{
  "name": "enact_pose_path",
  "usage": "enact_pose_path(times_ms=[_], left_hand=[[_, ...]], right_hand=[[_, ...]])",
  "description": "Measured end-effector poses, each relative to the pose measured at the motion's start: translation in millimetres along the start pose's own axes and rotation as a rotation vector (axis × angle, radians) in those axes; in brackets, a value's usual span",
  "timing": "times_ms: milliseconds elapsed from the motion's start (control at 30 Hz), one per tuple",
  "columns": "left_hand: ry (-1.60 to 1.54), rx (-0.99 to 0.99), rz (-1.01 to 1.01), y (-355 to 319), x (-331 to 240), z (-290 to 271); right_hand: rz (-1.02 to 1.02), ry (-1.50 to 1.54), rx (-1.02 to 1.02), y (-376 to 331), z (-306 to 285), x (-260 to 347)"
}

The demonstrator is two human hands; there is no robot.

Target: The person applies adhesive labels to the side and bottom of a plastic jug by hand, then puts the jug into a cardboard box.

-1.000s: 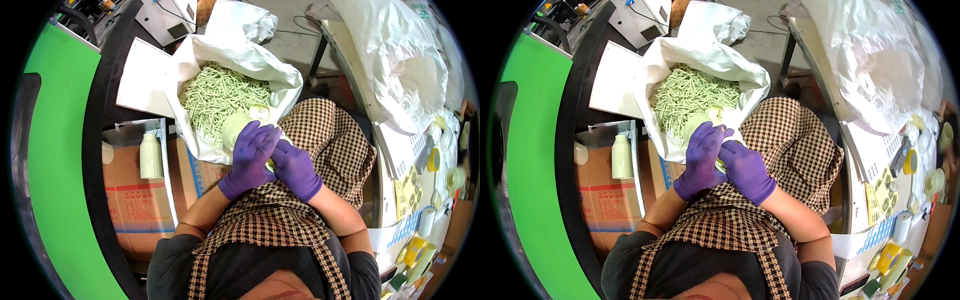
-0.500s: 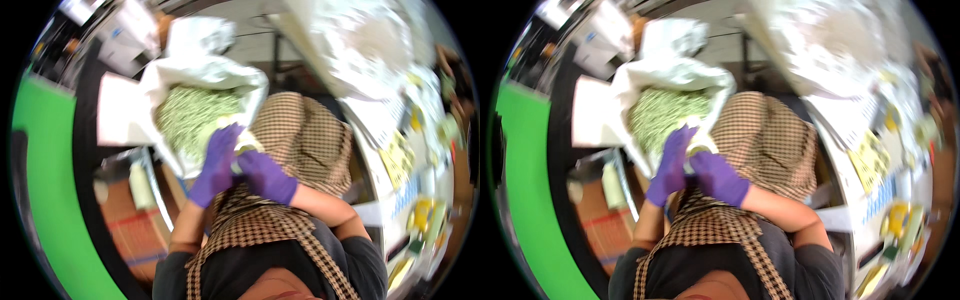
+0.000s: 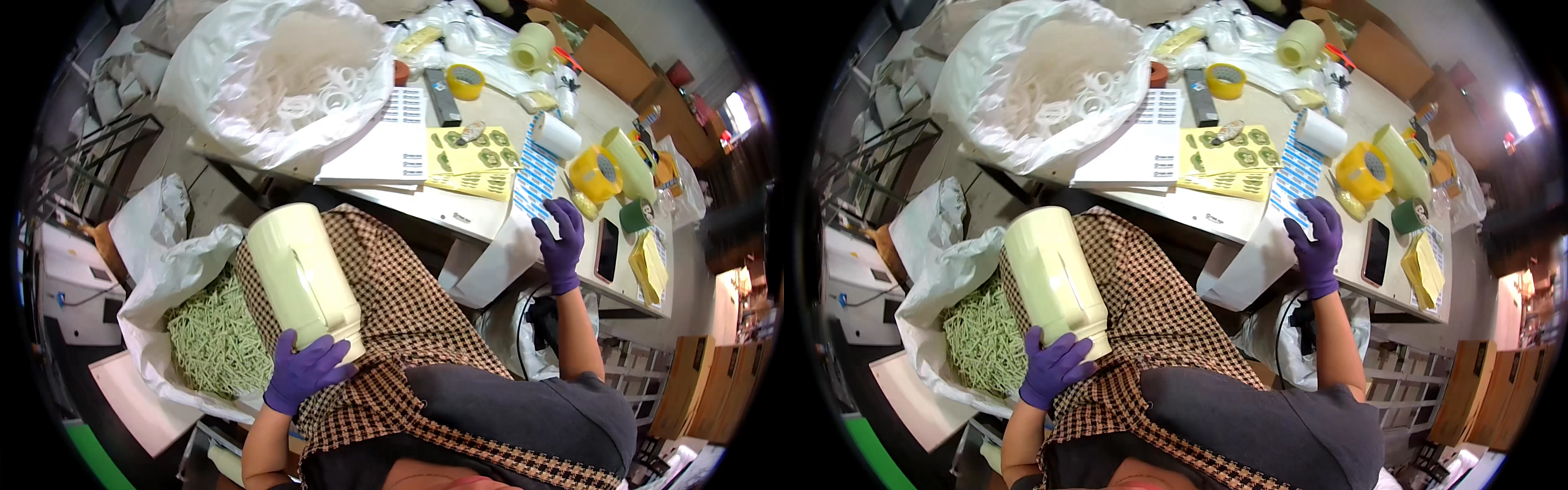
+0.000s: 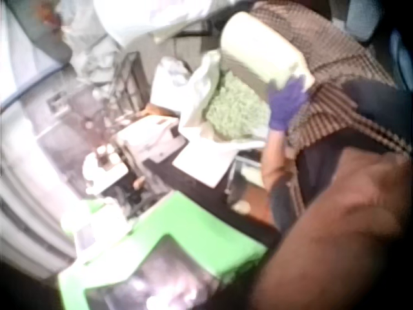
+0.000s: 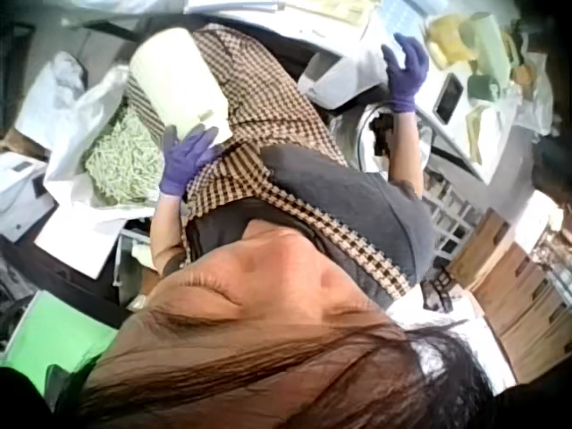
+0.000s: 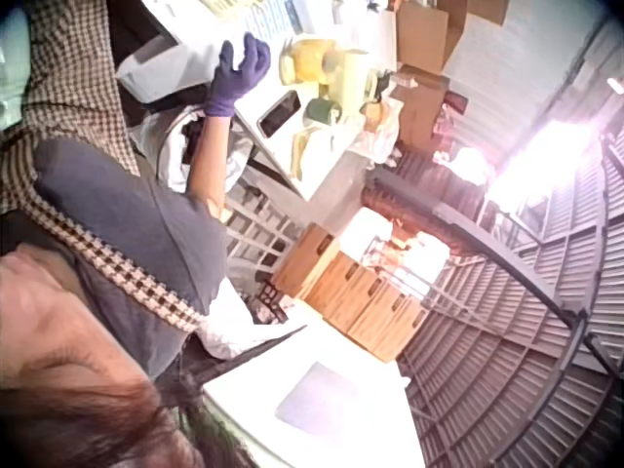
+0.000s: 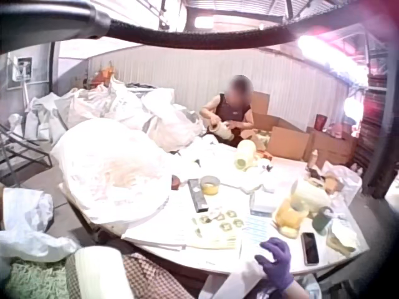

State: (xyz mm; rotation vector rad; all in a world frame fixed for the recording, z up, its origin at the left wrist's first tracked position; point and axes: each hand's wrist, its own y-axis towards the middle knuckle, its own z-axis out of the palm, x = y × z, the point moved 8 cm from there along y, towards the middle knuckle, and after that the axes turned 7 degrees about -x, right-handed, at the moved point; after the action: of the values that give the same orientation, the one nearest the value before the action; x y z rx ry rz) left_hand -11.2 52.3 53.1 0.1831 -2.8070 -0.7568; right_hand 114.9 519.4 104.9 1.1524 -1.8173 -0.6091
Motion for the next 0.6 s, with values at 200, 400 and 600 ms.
enact_pose_path(times_ms=[200,400,600], left_hand=[[0.028,-0.028,0.017,-14.2,-0.7,23.9],[0.045,-0.008,-0.008,-15.3,-2.2,22.7],[0.144,0.106,0.009,-23.8,-9.7,34.6]], right_hand=[[0.25,-0.27,0.129,-56.3,1.8,-95.0],[0.272,-0.158,0.047,-56.7,3.7,-83.4],[0.295,0.265,0.175,-22.3,52.7,45.8]])
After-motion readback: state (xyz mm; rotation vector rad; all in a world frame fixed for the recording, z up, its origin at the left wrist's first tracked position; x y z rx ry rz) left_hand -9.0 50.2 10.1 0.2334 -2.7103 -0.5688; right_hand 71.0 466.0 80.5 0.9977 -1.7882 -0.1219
